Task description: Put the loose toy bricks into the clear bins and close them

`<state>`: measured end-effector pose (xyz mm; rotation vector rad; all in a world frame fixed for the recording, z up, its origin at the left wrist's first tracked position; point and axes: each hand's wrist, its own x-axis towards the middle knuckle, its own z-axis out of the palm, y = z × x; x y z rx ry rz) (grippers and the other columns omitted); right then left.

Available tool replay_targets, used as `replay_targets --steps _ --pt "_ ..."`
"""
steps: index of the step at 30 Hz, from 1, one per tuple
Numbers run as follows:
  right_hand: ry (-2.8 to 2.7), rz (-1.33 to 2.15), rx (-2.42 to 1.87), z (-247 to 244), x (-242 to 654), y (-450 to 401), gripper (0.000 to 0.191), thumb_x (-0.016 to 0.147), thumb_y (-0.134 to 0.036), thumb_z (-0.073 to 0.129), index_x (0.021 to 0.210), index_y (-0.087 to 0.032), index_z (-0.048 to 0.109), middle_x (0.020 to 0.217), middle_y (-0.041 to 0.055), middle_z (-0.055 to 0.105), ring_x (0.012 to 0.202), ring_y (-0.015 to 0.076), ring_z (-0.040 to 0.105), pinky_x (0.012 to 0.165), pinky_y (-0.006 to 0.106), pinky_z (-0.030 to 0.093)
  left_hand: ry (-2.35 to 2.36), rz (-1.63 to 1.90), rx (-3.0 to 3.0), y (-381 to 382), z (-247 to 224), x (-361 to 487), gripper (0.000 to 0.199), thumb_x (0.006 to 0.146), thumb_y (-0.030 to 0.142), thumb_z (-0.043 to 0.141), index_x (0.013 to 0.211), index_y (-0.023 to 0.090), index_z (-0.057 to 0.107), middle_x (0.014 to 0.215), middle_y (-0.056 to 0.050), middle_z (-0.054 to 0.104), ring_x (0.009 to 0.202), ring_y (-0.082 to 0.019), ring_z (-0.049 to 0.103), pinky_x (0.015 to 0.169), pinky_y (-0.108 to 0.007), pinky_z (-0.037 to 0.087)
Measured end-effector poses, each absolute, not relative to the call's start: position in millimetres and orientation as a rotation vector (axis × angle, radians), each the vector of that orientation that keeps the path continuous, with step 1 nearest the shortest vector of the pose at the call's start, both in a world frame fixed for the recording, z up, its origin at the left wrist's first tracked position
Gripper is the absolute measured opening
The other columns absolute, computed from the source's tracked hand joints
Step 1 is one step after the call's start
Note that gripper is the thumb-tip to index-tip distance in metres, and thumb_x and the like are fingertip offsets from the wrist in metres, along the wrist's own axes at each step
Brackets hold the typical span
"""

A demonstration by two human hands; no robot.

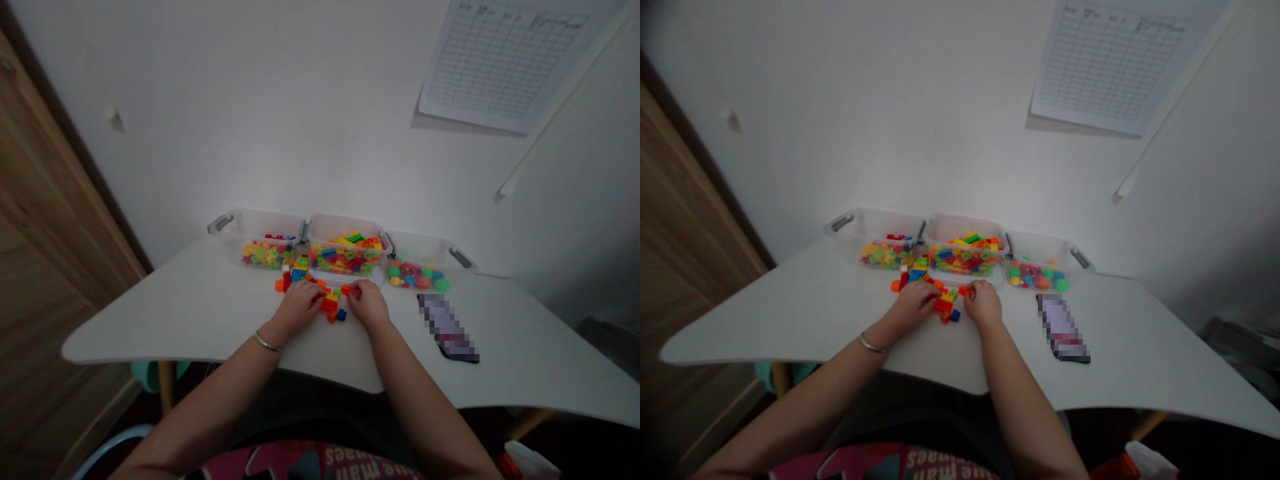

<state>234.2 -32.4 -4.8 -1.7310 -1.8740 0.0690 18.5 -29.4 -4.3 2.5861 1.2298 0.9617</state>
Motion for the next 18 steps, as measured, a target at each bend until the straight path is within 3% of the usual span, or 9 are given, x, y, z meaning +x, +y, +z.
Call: replay_targets --steps 7,18 --pt "-1.888 0.095 -1.787 -2.7 231.4 -35.8 0.009 0.083 -0.022 0.059 0.090 -0.020 0.064 0.087 0.0062 0.069 0.082 0.0207 0.059 0.073 0.030 0.043 1.242 0.960 2.598 -28.9 -5.7 17.8 0.018 0.089 0.020 0.054 0.100 0.019 0.068 0.105 -0.008 0.071 0.104 -0.024 0.061 0.097 -0.043 0.046" --pt "-1.660 0.183 -1.505 -5.1 233.4 -32.5 0.012 0.083 -0.025 0.055 0.093 -0.020 0.061 0.089 0.0056 0.067 0.075 0.0179 0.059 0.071 0.030 0.049 1.253 0.938 2.586 -31.2 0.7 17.1 0.018 0.087 0.018 0.055 0.100 0.019 0.067 0.105 -0.008 0.070 0.105 -0.024 0.060 0.096 -0.043 0.045"
